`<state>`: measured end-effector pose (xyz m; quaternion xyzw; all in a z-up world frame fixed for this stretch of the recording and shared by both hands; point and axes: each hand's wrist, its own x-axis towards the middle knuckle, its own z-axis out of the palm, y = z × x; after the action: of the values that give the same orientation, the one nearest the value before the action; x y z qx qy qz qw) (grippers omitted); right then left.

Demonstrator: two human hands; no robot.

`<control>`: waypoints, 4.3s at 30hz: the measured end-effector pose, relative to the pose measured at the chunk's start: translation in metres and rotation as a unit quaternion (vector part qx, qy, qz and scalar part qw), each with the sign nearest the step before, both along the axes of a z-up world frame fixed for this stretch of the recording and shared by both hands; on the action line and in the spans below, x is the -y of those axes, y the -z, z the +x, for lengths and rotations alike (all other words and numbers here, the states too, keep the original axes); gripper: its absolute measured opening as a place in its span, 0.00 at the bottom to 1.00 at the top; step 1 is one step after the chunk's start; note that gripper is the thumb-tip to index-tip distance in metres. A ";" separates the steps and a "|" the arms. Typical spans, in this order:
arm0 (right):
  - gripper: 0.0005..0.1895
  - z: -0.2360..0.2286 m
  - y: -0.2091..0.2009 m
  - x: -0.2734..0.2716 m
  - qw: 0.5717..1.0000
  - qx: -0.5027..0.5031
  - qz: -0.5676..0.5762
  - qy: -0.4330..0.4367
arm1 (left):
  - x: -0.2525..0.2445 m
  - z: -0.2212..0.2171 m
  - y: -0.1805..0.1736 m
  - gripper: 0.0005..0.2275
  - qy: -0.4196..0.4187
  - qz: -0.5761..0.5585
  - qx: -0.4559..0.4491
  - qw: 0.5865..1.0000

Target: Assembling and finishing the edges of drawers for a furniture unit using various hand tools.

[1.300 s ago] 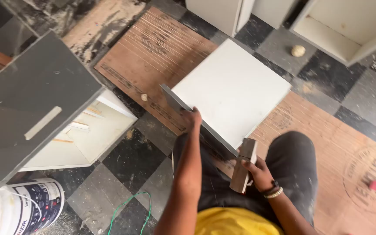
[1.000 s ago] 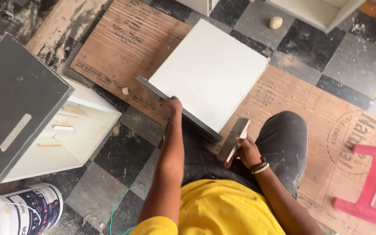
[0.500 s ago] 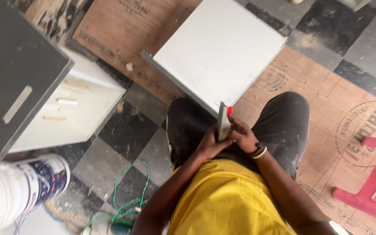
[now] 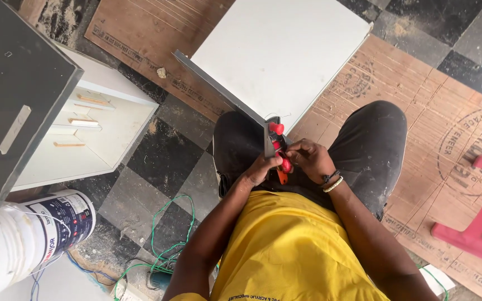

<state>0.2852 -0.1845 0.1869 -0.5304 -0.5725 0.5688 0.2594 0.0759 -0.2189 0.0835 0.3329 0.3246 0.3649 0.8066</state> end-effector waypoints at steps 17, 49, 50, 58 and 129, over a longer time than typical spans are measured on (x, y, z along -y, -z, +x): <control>0.29 0.006 0.008 -0.018 0.983 -0.136 0.059 0.103 | -0.016 0.010 -0.018 0.31 0.089 0.042 -0.064 0.993; 0.09 0.021 0.041 -0.005 0.989 -0.026 0.003 0.146 | -0.009 0.020 -0.045 0.25 0.090 0.052 -0.120 0.987; 0.11 0.020 0.037 -0.010 0.983 -0.082 0.017 0.164 | -0.011 0.021 -0.044 0.26 0.083 0.081 -0.127 0.985; 0.21 0.040 0.017 -0.018 0.978 -0.116 -0.097 0.143 | -0.026 0.032 -0.110 0.31 0.223 0.156 -0.336 0.902; 0.26 -0.016 -0.011 -0.020 0.925 0.343 0.079 -0.142 | -0.187 -0.186 0.116 0.33 -0.330 0.024 -0.455 0.827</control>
<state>0.2695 -0.1642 0.1979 -0.5843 -0.7387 0.3360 0.0044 -0.1100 -0.0315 -0.0329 0.3533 0.7363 0.4243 0.3913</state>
